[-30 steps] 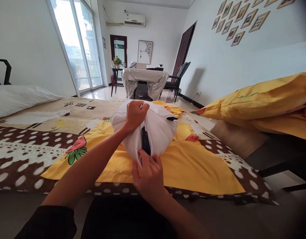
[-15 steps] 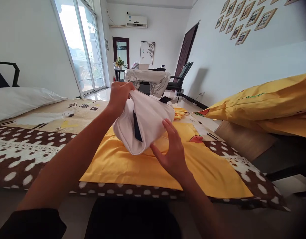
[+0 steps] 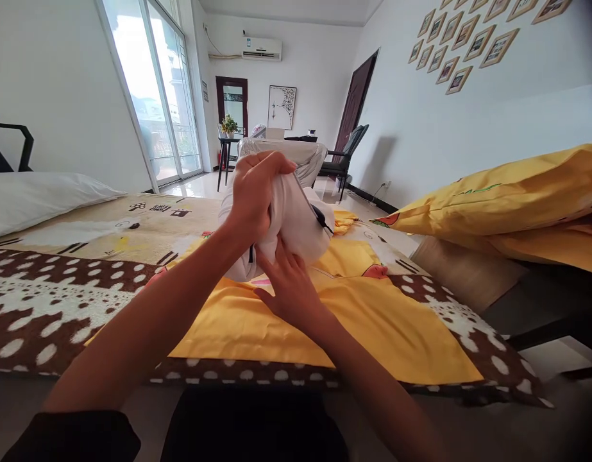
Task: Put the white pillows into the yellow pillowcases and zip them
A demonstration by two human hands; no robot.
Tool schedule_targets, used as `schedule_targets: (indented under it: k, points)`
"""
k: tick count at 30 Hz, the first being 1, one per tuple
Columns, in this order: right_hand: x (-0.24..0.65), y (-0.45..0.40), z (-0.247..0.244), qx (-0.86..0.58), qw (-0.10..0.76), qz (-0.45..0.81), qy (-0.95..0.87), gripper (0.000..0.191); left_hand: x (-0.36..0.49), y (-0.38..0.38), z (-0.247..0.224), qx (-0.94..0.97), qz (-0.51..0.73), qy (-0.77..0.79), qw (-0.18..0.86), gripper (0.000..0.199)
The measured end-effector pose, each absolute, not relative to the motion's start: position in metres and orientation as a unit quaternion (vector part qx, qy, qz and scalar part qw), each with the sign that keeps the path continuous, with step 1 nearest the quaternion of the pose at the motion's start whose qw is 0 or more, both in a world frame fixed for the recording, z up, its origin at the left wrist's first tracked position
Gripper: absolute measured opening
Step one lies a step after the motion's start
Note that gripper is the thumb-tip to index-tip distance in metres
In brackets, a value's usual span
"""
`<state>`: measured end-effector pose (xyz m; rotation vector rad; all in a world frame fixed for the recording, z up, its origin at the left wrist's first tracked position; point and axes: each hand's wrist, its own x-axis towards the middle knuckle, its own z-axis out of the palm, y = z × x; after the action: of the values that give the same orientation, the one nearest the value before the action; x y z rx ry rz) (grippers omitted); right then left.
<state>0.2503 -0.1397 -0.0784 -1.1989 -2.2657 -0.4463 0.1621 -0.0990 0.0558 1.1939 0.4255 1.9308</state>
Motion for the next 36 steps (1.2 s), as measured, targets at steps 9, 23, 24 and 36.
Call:
schedule_targets:
  k: [9, 23, 24, 36]
  points:
    - [0.246, -0.136, -0.068, -0.457, 0.277, -0.186, -0.825, 0.061, 0.167, -0.154, 0.067, 0.608, 0.622, 0.023, 0.493, 0.047]
    - [0.272, -0.179, -0.062, -0.304, 0.128, 0.062, -0.942, 0.089, 0.123, -0.123, 0.046, 0.574, 0.578, 0.092, 0.572, 0.033]
    - [0.28, -0.186, -0.053, -0.3, 0.105, 0.077, -0.945, 0.087, 0.117, -0.12, 0.046, 0.55, 0.596, 0.089, 0.578, 0.03]
    - [0.335, -0.086, -0.052, -0.491, 0.285, -0.045, -0.822, 0.115, 0.083, -0.098, 0.048, 0.435, 0.709, 0.027, 0.554, 0.028]
